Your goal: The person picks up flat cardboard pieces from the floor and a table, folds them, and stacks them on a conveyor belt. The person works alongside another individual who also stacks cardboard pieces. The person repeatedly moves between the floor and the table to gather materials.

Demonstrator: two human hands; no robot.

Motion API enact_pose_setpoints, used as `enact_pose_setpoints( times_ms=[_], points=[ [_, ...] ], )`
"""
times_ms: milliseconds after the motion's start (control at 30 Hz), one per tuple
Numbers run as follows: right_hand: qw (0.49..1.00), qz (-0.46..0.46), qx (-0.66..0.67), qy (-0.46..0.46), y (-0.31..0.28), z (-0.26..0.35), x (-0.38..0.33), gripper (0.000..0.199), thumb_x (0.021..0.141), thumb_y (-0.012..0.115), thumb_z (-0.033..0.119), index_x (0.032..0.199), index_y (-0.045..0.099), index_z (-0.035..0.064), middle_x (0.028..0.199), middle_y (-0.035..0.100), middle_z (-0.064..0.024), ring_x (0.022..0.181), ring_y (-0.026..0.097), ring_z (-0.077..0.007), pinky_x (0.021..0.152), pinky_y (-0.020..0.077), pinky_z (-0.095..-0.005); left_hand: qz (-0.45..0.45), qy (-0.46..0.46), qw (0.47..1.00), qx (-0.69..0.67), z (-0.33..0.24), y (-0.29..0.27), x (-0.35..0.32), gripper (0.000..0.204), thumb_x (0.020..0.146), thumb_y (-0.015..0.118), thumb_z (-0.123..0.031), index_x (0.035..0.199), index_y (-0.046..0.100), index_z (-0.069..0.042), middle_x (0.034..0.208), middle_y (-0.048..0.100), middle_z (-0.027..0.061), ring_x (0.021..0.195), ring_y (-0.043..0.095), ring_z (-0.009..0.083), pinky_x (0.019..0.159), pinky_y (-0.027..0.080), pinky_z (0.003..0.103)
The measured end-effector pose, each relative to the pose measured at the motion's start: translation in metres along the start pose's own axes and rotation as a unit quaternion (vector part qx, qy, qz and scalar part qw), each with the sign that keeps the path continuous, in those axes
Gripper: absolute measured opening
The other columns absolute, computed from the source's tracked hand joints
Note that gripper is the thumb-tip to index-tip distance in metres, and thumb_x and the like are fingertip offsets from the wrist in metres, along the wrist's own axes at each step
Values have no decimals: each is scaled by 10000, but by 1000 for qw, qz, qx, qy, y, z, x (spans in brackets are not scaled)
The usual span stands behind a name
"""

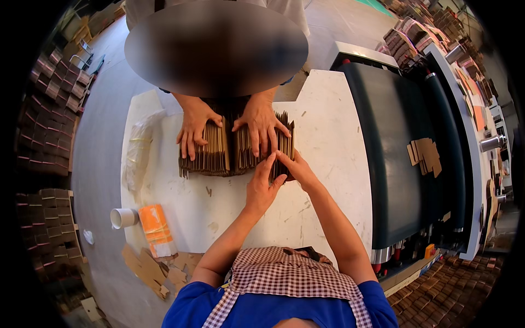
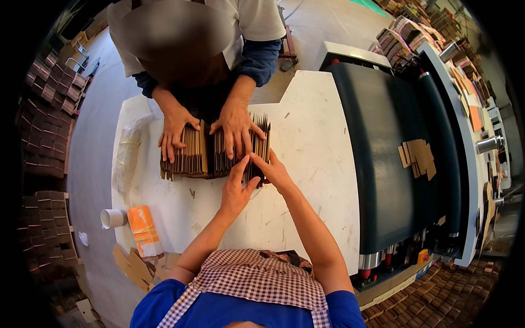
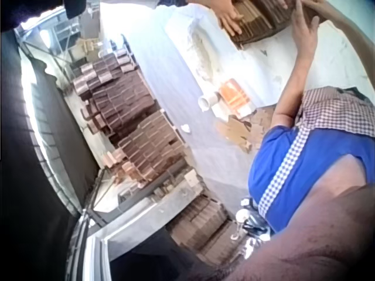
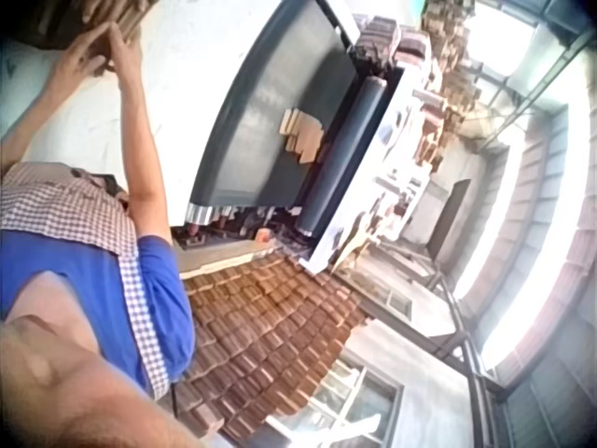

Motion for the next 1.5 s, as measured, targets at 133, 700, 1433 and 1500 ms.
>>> enact_pose_setpoints(
  times_ms=[133, 700, 1433, 1500],
  points=[
    [1000, 2, 8, 2, 0, 4, -4, 839, 829, 646, 610, 1446, 388, 104, 962, 626, -38, 791, 570, -119, 556, 452, -256, 18, -17, 999, 23, 6, 6, -2, 620, 928, 670, -293, 1454, 405, -100, 1355, 532, 156, 1178, 581, 321, 886, 513, 371],
    [999, 41, -18, -30, 9, 3, -12, 989, 865, 634, 583, 1549, 179, 32, 1516, 352, -138, 1236, 470, -239, 863, 497, -388, 20, -58, 998, 19, 21, 2, -8, 555, 972, 614, -225, 1459, 391, -81, 1404, 514, 143, 1168, 586, 237, 803, 528, 310],
    [1000, 17, 18, -8, 10, -34, -14, 809, 952, 496, 597, 1527, 298, 62, 1446, 452, -137, 1312, 439, -247, 932, 493, -384, 39, 123, 988, 91, 0, 9, -62, 295, 879, 693, -144, 1137, 600, -37, 1103, 608, 120, 928, 622, 304, 774, 527, 394],
    [999, 21, 24, -1, 10, -35, -19, 806, 949, 503, 596, 1519, 315, 59, 1434, 459, -132, 1279, 458, -235, 919, 501, -376, 29, 121, 986, 114, 0, 10, -58, 304, 887, 686, -159, 1154, 599, -40, 1129, 612, 121, 923, 627, 312, 778, 531, 394]
  ],
)
Point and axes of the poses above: each hand's wrist, its own x-axis towards the middle knuckle, its own y-axis out of the palm, z = x × y, the point moved 5 cm from there along x, towards the middle knuckle
